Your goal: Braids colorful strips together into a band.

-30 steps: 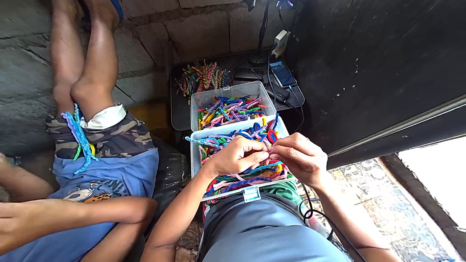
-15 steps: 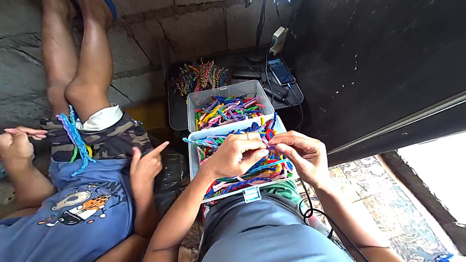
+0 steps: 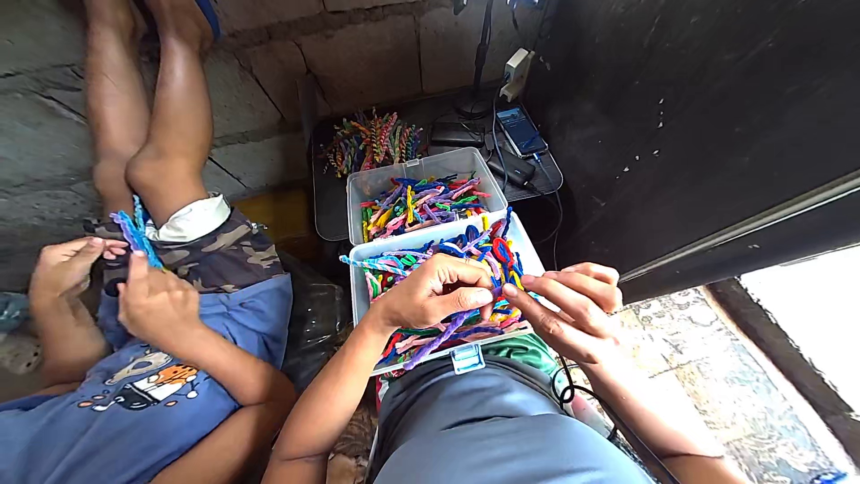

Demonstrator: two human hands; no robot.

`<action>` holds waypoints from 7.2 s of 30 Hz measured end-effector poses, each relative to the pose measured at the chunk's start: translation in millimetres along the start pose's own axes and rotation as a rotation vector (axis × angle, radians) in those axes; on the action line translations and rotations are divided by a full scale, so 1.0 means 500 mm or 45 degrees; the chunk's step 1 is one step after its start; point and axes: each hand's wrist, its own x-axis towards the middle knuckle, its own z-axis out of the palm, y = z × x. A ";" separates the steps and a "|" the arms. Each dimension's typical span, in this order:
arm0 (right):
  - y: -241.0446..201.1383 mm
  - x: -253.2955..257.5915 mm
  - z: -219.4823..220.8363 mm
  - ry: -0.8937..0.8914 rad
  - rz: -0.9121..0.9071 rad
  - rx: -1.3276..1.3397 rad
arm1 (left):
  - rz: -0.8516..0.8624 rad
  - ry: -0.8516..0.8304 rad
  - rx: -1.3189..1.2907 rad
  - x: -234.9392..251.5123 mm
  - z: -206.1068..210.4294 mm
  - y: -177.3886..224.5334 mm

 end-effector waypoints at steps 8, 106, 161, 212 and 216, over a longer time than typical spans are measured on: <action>0.002 0.004 -0.001 -0.084 0.033 0.231 | -0.040 -0.071 -0.031 0.001 0.004 -0.003; -0.029 0.082 -0.060 -0.372 0.527 1.690 | 0.032 0.088 0.332 -0.051 0.099 0.130; -0.032 0.058 -0.022 0.019 0.883 1.573 | -0.046 0.392 0.434 -0.014 0.126 0.091; -0.017 0.077 -0.034 -0.132 0.733 1.797 | -0.297 0.164 -0.462 -0.012 0.117 0.107; -0.028 0.075 -0.038 -0.053 0.854 1.489 | -0.130 0.327 0.172 -0.014 0.127 0.104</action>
